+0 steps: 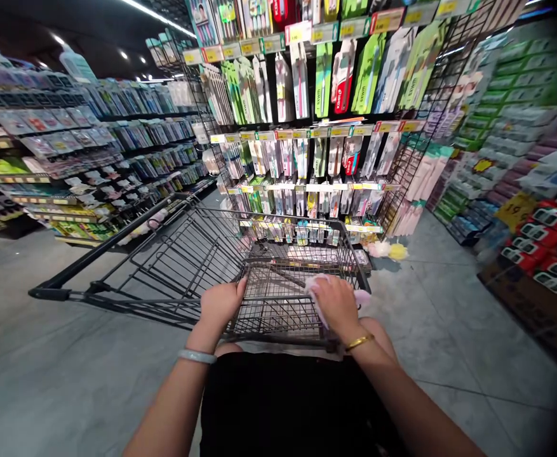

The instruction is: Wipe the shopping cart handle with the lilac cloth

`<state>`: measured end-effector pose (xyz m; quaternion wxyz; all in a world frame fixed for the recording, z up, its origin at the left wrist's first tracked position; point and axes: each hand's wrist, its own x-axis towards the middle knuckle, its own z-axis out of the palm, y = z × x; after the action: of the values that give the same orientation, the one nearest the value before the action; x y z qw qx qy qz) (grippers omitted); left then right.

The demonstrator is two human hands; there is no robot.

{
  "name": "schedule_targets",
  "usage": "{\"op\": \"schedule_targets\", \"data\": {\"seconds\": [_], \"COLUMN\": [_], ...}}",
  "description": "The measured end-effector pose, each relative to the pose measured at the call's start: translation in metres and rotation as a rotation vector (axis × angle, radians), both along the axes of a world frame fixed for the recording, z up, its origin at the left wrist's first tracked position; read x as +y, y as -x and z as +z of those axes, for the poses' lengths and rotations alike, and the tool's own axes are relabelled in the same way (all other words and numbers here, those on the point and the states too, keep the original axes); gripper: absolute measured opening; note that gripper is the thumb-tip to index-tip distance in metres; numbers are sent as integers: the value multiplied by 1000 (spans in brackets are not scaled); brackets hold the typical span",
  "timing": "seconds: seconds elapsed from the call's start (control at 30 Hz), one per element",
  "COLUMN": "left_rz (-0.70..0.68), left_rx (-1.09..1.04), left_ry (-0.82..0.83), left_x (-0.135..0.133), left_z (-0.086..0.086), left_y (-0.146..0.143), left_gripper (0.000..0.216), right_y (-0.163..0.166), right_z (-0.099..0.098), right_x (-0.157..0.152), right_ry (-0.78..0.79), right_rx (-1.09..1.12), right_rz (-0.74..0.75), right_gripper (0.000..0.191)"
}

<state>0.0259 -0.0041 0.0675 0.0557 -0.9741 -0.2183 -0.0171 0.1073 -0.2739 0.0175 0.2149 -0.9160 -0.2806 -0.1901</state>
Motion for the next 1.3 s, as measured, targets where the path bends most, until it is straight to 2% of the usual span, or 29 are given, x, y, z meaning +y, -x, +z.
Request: {"op": "schedule_targets", "data": {"seconds": [0.1, 0.2, 0.3, 0.4, 0.5, 0.67, 0.77, 0.93, 1.0, 1.1, 1.2, 1.3], "left_rz": [-137, -304, -262, -203, -173, -157, -174, -185, -188, -172, -185, -256], "left_rx": [-94, -214, -213, -185, -177, -180, -167, -136, -133, -134, -143, -168], "left_ry": [-3, 80, 96, 64, 59, 52, 25, 5, 2, -17, -52, -50], "left_x": [-23, -67, -94, -91, -80, -72, -69, -64, -62, -57, -51, -57], "left_z": [3, -3, -15, -25, -28, -28, -27, -25, -26, -29, -30, -24], "left_y": [-4, -14, -20, -19, -17, -11, -5, -1, 0, 5, 12, 17], "left_gripper": [69, 64, 68, 74, 76, 75, 73, 71, 71, 68, 64, 58], "right_y": [10, 25, 24, 13, 14, 34, 16, -22, -18, 1, 21, 40], "right_z": [-5, -2, 8, 17, 17, 8, 20, 46, 47, 38, 16, -15], "right_x": [7, 33, 33, 8, -6, 4, 2, 2, 2, -3, -12, -18], "right_ry": [-36, -28, 76, 155, 166, 145, 263, 473, 435, 240, 64, -84], "right_rx": [-3, -22, -19, 19, 34, 0, 121, 354, 359, 278, 166, -52], "right_rz": [-96, -24, 101, 46, -23, 111, 212, 225, 314, 420, 410, 334], "right_gripper": [31, 28, 29, 30, 30, 28, 25, 25, 22, 19, 22, 23]}}
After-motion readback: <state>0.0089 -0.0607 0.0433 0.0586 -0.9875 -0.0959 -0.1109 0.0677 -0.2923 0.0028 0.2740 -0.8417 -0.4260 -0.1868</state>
